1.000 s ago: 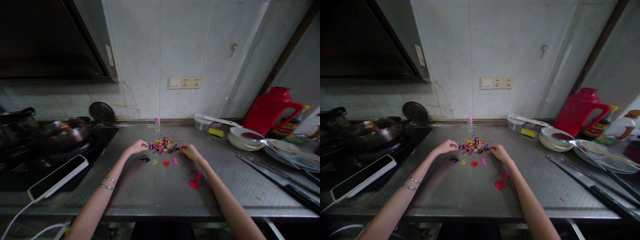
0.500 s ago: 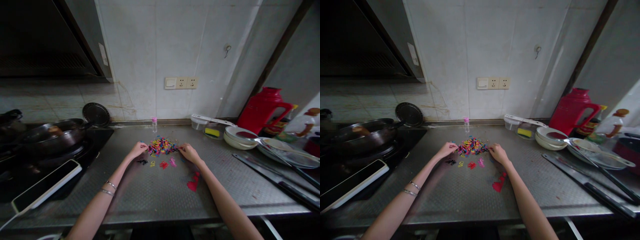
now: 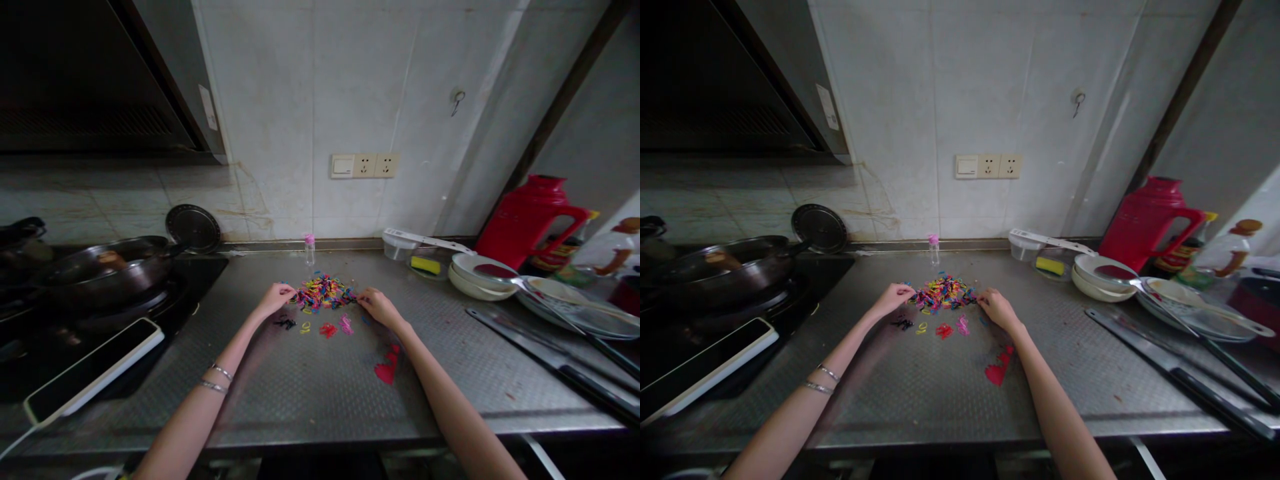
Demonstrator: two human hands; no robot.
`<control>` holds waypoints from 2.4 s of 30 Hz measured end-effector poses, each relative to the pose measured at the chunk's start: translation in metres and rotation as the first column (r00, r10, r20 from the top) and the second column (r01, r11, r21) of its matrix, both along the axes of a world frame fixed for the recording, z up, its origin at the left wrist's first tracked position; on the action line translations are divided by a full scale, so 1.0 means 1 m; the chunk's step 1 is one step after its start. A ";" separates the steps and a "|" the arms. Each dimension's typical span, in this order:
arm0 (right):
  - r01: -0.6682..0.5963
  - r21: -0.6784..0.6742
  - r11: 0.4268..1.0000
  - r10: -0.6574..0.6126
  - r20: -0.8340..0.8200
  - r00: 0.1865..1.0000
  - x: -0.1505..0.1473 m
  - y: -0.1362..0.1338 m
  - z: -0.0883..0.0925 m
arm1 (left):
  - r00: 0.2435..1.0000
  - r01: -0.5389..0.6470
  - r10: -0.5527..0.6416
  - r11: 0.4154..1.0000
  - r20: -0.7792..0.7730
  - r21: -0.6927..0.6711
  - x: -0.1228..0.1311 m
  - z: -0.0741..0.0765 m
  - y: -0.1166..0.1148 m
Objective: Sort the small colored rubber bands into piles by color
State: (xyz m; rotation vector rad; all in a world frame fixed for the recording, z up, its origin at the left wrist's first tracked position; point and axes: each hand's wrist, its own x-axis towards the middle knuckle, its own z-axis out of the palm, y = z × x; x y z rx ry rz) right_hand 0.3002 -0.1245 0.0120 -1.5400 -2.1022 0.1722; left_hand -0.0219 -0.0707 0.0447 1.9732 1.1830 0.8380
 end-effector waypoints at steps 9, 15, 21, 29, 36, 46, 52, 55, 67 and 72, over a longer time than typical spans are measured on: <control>0.004 -0.004 1.000 -0.004 -0.002 1.000 0.001 0.002 -0.003 | 0.998 -0.050 0.049 0.998 0.034 0.023 -0.012 -0.003 0.009; -0.037 0.027 0.999 0.041 -0.139 0.989 -0.008 0.004 0.001 | 0.995 -0.092 0.091 0.995 0.029 0.033 -0.017 -0.003 0.013; -0.257 0.025 0.966 0.257 -0.181 0.949 -0.054 -0.004 0.031 | 0.996 -0.089 0.089 0.995 0.020 0.037 -0.018 -0.004 0.014; -0.434 0.034 0.900 0.435 -0.108 0.894 -0.137 -0.005 0.043 | 0.998 -0.057 0.059 0.997 -0.023 0.057 -0.016 -0.002 0.009; -0.494 0.035 0.869 0.495 -0.031 0.868 -0.178 -0.016 0.030 | 0.997 -0.028 0.033 0.997 -0.064 0.072 -0.013 -0.004 0.007; -0.246 0.068 0.967 0.251 -0.085 0.964 -0.085 -0.001 0.035 | 0.975 0.136 -0.128 0.990 -0.184 0.032 0.001 -0.004 -0.002; -0.064 0.043 0.997 0.068 -0.092 0.993 -0.029 0.002 0.019 | 0.926 0.278 -0.265 0.961 -0.270 0.007 0.014 -0.003 -0.014; -0.013 0.021 1.000 0.016 -0.111 0.994 -0.022 0.003 0.011 | 0.904 0.295 -0.274 0.955 -0.327 0.014 0.018 -0.005 -0.017; -0.039 0.028 0.999 0.039 0.002 0.999 -0.046 -0.011 0.008 | 0.891 0.240 -0.155 0.959 -0.426 0.153 0.020 -0.006 -0.024; -0.076 0.047 0.996 0.074 0.040 0.996 -0.051 -0.012 0.007 | 0.887 0.207 -0.098 0.958 -0.451 0.200 0.022 -0.003 -0.028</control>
